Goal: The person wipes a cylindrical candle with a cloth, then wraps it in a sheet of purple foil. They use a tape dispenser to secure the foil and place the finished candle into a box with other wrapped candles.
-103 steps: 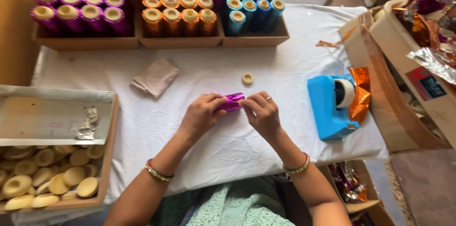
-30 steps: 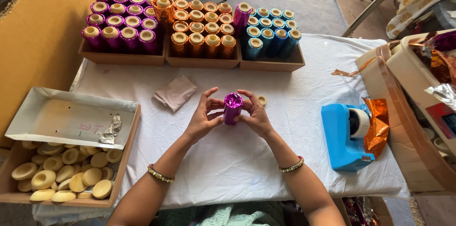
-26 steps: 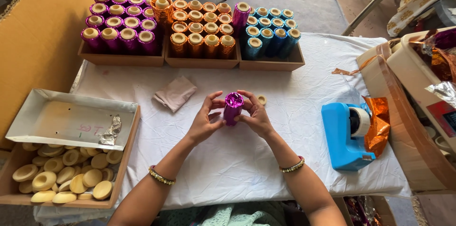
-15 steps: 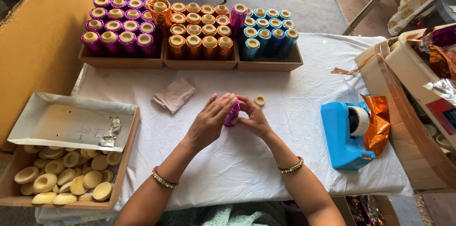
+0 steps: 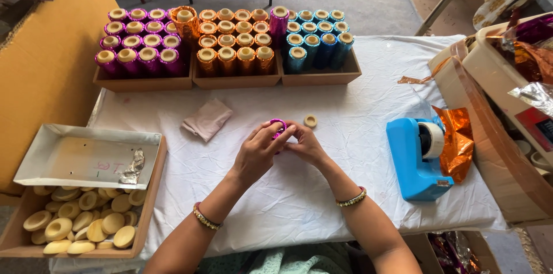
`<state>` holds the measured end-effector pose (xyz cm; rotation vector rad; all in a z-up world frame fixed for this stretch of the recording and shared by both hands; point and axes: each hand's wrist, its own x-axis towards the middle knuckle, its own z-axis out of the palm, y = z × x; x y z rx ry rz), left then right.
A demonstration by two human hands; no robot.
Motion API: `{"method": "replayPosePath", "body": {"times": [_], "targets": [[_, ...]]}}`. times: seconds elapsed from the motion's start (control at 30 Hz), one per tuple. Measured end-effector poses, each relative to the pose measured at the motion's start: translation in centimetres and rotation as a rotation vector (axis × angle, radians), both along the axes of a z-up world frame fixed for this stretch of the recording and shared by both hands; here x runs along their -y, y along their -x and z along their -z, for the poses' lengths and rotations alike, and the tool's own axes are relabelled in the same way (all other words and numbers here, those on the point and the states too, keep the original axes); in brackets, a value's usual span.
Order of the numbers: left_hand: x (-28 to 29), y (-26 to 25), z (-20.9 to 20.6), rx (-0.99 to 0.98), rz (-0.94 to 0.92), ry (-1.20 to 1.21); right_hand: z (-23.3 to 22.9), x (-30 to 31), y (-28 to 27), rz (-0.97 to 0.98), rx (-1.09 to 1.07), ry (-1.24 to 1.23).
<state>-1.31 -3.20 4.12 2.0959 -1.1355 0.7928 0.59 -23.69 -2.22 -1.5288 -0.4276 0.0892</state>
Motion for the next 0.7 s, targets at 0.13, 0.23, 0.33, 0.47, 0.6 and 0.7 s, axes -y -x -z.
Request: {"method": "replayPosePath", "body": {"times": [0.13, 0.23, 0.33, 0.47, 0.6, 0.7], "targets": [[0.1, -0.2, 0.4, -0.011, 0.003, 0.040, 0.6, 0.1, -0.2, -0.004, -0.017, 0.002], [-0.1, 0.3, -0.5, -0.006, -0.014, 0.018, 1.5, 0.3, -0.3, -0.028, 0.080, 0.012], [-0.2, 0.4, -2.7, -0.152, 0.018, 0.133, 1.0, 0.3, -0.7, 0.005, 0.013, 0.054], [1.4, 1.0, -5.1, -0.249, 0.049, 0.330, 3.5, 0.8, -1.7, -0.014, 0.041, 0.042], [7.4, 0.2, -4.2, -0.157, 0.151, -0.100, 9.6, 2.2, -3.0, 0.122, 0.043, 0.247], [13.8, -2.8, -0.1, -0.230, -0.033, -0.529, 8.5, 2.0, -3.0, 0.040, 0.135, 0.123]]}}
